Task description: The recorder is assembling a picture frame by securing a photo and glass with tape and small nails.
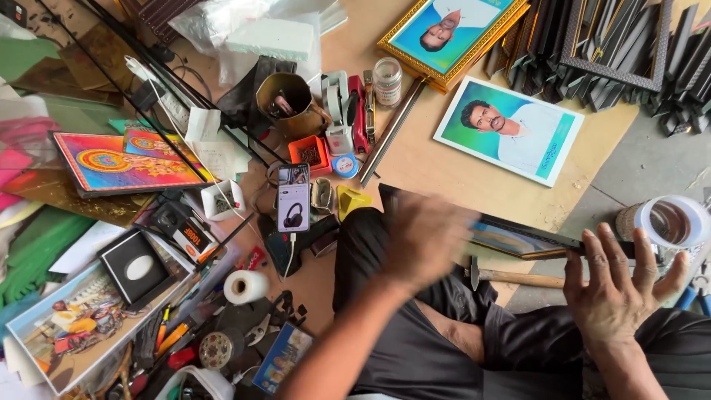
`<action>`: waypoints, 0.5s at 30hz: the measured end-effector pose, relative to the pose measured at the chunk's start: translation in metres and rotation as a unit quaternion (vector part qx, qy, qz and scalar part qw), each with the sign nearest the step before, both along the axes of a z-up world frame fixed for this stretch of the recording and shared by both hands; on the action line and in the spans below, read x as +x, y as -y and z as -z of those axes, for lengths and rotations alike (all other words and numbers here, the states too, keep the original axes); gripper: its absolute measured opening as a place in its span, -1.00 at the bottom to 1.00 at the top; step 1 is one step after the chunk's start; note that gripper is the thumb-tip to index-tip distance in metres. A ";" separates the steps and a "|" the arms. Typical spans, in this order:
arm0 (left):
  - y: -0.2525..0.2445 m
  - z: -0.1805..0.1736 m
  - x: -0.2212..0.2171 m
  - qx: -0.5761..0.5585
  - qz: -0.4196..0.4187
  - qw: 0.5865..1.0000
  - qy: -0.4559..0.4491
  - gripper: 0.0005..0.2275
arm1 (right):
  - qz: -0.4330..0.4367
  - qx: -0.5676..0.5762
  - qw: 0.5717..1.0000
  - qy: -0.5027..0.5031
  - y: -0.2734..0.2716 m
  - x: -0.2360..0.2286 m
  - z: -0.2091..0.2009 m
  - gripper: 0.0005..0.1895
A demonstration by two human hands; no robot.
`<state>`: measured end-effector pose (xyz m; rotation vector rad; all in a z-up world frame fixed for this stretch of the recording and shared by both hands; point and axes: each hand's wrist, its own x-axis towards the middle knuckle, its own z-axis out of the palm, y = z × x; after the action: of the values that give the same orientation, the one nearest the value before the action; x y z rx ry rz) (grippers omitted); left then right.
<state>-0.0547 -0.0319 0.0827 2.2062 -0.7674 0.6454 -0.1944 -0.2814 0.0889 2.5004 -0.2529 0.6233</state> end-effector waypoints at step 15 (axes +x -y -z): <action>0.094 0.044 -0.007 0.137 0.076 0.987 0.029 -0.86 | -0.053 0.376 0.925 0.011 0.155 -0.042 0.085 -0.58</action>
<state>-0.0620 -0.1255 0.0383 2.3530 -1.1006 0.5565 -0.2363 -0.4365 0.0040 3.2632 -0.4332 0.6887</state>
